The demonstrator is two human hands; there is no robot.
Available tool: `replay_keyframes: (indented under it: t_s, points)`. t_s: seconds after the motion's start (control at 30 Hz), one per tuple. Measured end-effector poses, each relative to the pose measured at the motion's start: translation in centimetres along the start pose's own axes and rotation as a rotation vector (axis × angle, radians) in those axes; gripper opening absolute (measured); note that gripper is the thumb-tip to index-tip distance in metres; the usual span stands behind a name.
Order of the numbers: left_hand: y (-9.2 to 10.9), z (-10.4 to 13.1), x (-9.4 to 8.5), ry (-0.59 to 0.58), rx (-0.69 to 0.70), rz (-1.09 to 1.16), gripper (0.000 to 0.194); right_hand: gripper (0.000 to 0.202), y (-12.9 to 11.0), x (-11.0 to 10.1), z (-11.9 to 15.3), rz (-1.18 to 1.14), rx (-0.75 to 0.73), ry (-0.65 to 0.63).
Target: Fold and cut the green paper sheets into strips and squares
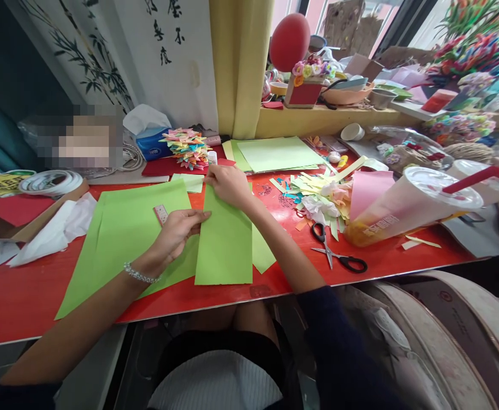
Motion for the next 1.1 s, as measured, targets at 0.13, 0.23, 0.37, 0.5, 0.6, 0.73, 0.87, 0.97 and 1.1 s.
replay_keyframes:
  t_s: [0.13,0.23,0.37,0.5,0.6,0.73,0.87,0.97,1.1]
  points:
    - [-1.3,2.4,1.3,-0.030,-0.076,-0.054,0.023,0.017,2.9,-1.5,0.1,-0.005,0.051,0.061]
    - [-2.4,5.0,1.8,-0.037,-0.164,-0.052,0.023,0.015,3.7,-2.0,0.2,-0.024,0.047,0.084]
    - [-3.5,8.4,1.7,-0.043,-0.280,-0.045,0.024,0.016,3.2,-1.2,0.4,-0.013,0.046,0.039]
    - [-4.5,11.6,1.2,-0.089,-0.412,-0.047,0.024,0.016,1.3,1.1,0.8,-0.021,-0.001,-0.043]
    - [-5.5,14.4,0.7,-0.086,-0.475,-0.090,0.027,0.017,0.0,2.9,1.0,-0.023,-0.084,-0.094]
    - [-8.9,19.2,1.8,-0.219,-0.715,-0.087,0.035,0.016,2.1,2.9,1.0,-0.042,0.024,-0.077]
    - [-8.1,18.7,0.9,-0.178,-0.627,-0.100,0.037,0.027,2.3,3.3,1.8,-0.416,0.040,-0.301]
    - [-6.8,17.1,-0.3,-0.135,-0.585,-0.131,0.034,0.031,0.0,4.8,3.2,-0.579,-0.063,-0.581]
    - [-7.1,16.8,-1.2,-0.114,-0.615,-0.137,0.037,0.033,-0.2,6.9,4.5,-0.423,-0.069,-0.769]
Point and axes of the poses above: each hand's wrist, its own z-axis away from the middle knuckle, its own x-axis out of the palm, y = z × x, the point moved 9 cm from there along -z, towards the middle knuckle, and after that the axes turned 1 degree about -x, right-handed, at the moved point
